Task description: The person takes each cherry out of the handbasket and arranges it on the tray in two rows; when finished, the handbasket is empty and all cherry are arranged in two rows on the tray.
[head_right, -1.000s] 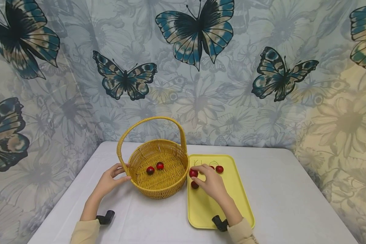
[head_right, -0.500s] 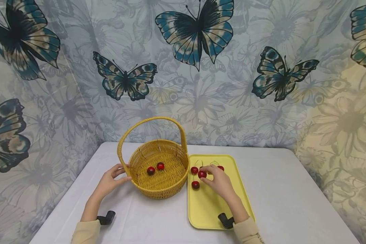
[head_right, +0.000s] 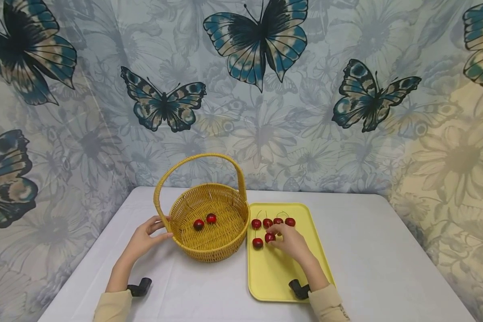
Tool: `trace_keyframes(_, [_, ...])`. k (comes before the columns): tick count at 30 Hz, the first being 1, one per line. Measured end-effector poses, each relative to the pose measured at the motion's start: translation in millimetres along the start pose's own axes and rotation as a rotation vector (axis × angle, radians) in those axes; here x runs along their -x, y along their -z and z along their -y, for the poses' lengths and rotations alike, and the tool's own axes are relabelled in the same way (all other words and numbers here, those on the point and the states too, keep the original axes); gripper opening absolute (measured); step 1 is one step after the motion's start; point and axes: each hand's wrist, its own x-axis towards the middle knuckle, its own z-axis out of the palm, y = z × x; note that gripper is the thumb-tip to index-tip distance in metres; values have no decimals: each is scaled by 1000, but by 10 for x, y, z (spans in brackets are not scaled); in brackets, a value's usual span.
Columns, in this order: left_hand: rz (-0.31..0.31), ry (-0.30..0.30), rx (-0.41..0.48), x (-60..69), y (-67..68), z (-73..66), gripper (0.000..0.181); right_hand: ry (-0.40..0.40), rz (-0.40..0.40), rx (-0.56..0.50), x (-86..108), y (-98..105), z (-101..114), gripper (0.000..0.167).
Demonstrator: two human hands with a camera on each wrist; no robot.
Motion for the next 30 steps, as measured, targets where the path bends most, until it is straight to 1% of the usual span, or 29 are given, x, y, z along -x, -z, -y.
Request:
trace_keyframes(6, [9,-4,6,83,19,-234,48,-21,21,-10,0,-19,-37,28])
trace_keyframes(10, [8,1,-2,103,25,-283,46,-27,39,-25,-4,-37,-69,26])
trace_keyframes(13, [0,-6,-6,53,9,-137,49,-25,45,-39,-5,-48,-86,25])
trace_keyframes(17, [-6,-13,-6,-14,-11,63,58,-4,52,-66,-3,-46,-101,25])
trace_keyframes(23, [-3,-4,-2,-15,-10,60,60,55,69,-93,-9,-39,-146,24])
trace_keyframes(30, [-2,-3,-5,-14,-8,47,58,65,69,-84,-1,-22,-142,27])
